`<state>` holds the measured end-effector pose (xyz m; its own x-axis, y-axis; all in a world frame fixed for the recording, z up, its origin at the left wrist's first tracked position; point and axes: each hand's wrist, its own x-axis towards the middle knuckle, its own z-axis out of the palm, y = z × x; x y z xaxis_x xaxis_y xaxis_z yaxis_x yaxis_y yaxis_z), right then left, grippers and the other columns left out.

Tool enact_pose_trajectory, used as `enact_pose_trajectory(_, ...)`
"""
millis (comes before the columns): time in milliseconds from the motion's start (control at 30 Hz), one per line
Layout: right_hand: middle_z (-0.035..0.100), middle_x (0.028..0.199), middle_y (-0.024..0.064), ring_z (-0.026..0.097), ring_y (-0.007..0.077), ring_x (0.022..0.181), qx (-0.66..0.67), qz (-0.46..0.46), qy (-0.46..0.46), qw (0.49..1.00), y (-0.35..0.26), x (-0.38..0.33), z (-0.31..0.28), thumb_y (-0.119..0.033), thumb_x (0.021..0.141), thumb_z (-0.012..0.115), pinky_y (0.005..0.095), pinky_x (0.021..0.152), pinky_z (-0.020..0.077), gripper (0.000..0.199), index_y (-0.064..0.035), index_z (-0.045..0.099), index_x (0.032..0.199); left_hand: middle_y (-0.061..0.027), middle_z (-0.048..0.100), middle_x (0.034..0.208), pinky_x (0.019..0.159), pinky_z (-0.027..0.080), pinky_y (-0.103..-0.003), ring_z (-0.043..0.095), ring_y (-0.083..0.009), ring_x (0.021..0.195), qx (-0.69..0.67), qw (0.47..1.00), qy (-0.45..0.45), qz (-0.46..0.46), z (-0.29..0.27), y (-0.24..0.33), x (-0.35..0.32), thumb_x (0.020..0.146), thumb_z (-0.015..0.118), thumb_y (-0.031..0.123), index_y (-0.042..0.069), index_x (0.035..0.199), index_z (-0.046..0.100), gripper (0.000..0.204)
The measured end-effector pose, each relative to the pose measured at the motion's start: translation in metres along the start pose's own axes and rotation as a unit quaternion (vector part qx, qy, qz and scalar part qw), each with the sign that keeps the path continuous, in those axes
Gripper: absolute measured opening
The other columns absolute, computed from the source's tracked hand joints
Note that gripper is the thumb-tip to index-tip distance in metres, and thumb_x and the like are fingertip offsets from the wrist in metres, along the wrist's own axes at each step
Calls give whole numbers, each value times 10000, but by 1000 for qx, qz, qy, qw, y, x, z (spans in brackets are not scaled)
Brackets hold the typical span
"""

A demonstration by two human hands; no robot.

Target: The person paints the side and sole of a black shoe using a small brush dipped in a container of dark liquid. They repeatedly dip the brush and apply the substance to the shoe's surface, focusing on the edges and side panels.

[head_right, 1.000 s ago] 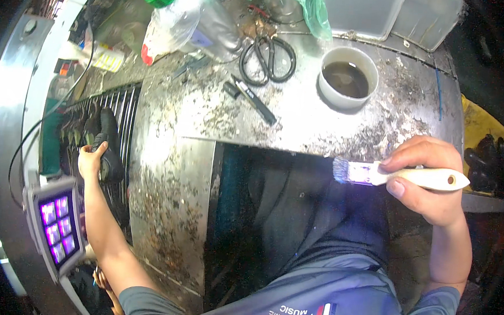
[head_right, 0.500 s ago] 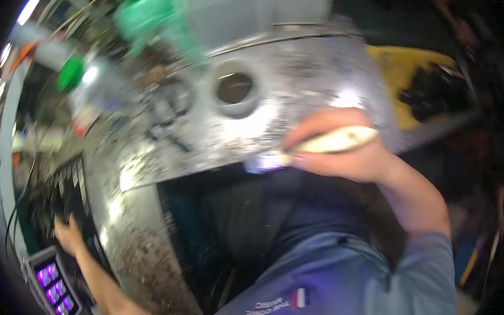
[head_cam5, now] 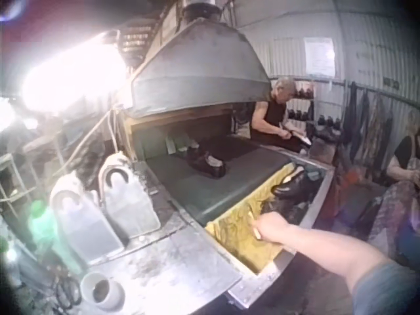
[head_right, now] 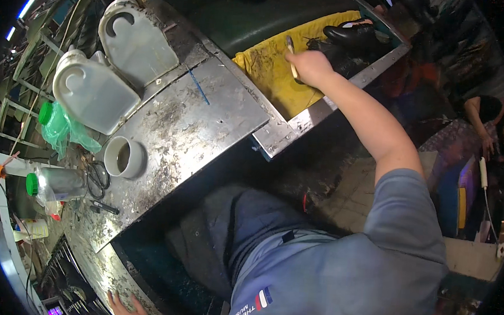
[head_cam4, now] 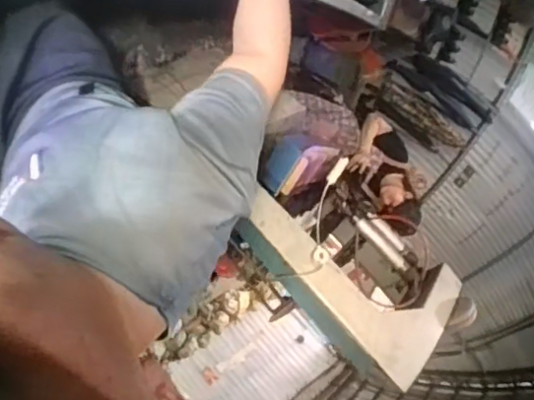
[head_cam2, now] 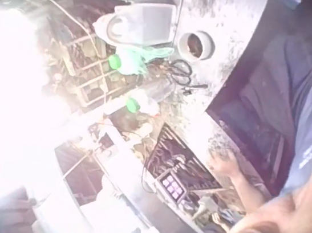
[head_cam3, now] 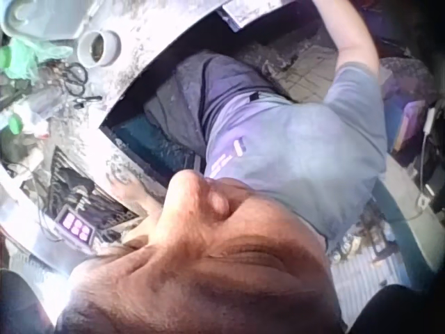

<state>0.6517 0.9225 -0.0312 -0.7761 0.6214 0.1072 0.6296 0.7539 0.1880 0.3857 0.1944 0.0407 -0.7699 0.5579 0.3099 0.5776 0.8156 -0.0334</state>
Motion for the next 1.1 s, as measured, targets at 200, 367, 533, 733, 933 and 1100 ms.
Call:
enact_pose_trajectory(200,716,876,96,728,309,838,-132,-51,1,990,56,18,115,-157,929,589,444,742,537,259,-143,612,1187,-254,611,1357,1117,411,-531,567,-458,1264,-20,999,7,32,-7,57,-14,893,761,275,-4,1252,669,465)
enact_pose_trajectory(367,720,885,145,730,362,884,-40,-9,-127,991,47,31,98,-165,963,542,507,729,554,230,-135,610,1181,-275,624,1318,1070,460,-514,596,-461,1220,-36,999,7,33,-12,75,-22,869,796,201,-26,1194,687,411)
enact_pose_trajectory(533,715,1043,193,687,424,1001,194,89,88,973,68,17,11,-100,808,771,510,828,534,516,-142,545,1270,-253,585,1370,1066,448,-486,567,-436,1247,-72,996,-1,45,-1,74,-21,914,728,251,-40,1226,645,434)
enact_pose_trajectory(733,663,1247,97,631,218,1198,581,52,335,740,88,-18,-53,-57,839,822,330,1034,499,588,-66,514,1339,-231,581,1407,1071,456,-479,571,-428,1267,-195,975,-15,108,0,107,10,859,768,181,-19,1246,641,454)
enact_pose_trajectory(933,606,1368,247,639,298,1244,711,-215,263,616,-76,-69,-202,-234,819,874,384,1052,550,806,-91,339,1406,-218,576,1431,1108,424,-466,559,-366,1315,-377,906,-89,171,-25,161,56,773,857,321,-30,1296,611,676)
enact_pose_trajectory(1100,564,1403,216,549,297,1354,840,-361,-6,405,-196,-74,-214,-53,792,881,354,993,544,839,-62,336,1430,-172,520,1495,1138,413,-462,529,-319,1366,-722,641,-235,111,-17,196,82,660,969,268,-61,1504,387,1077)
